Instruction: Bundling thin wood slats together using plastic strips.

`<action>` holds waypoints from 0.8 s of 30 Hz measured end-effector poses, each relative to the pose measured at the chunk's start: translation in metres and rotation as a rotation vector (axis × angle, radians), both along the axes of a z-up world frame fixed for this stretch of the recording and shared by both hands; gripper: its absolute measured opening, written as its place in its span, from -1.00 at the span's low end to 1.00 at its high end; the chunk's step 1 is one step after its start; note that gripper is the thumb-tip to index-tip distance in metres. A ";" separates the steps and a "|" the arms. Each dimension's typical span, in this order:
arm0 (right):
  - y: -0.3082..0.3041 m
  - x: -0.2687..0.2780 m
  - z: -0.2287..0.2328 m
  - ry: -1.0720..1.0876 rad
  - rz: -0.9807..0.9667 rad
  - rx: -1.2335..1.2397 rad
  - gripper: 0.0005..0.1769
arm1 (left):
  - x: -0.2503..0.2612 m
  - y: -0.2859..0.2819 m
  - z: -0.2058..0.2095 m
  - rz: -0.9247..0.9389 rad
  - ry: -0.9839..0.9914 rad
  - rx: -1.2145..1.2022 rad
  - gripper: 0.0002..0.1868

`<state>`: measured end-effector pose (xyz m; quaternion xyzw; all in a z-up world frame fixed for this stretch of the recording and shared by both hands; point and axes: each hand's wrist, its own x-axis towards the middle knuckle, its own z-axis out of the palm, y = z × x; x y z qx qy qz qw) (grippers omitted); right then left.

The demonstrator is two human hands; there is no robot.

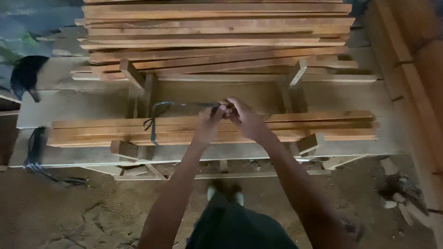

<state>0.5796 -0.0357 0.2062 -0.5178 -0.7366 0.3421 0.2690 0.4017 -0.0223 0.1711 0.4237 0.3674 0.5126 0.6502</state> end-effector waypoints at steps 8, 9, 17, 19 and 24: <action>0.015 0.009 -0.018 0.230 -0.111 0.135 -0.65 | -0.011 0.021 0.000 0.059 0.158 -0.078 -0.56; 0.014 0.009 -0.015 0.231 -0.111 0.133 -0.65 | -0.013 0.017 0.004 0.059 0.159 -0.079 -0.56; 0.017 0.020 -0.005 -0.065 -0.222 0.286 -0.76 | -0.038 0.041 0.003 0.131 0.061 -0.056 -0.78; 0.022 0.018 -0.011 -0.136 -0.248 0.317 -0.76 | -0.028 0.036 -0.004 0.122 -0.002 -0.074 -0.81; 0.020 -0.001 -0.018 -0.330 -0.313 0.331 -0.65 | -0.005 0.039 -0.026 0.082 -0.405 -0.117 -0.90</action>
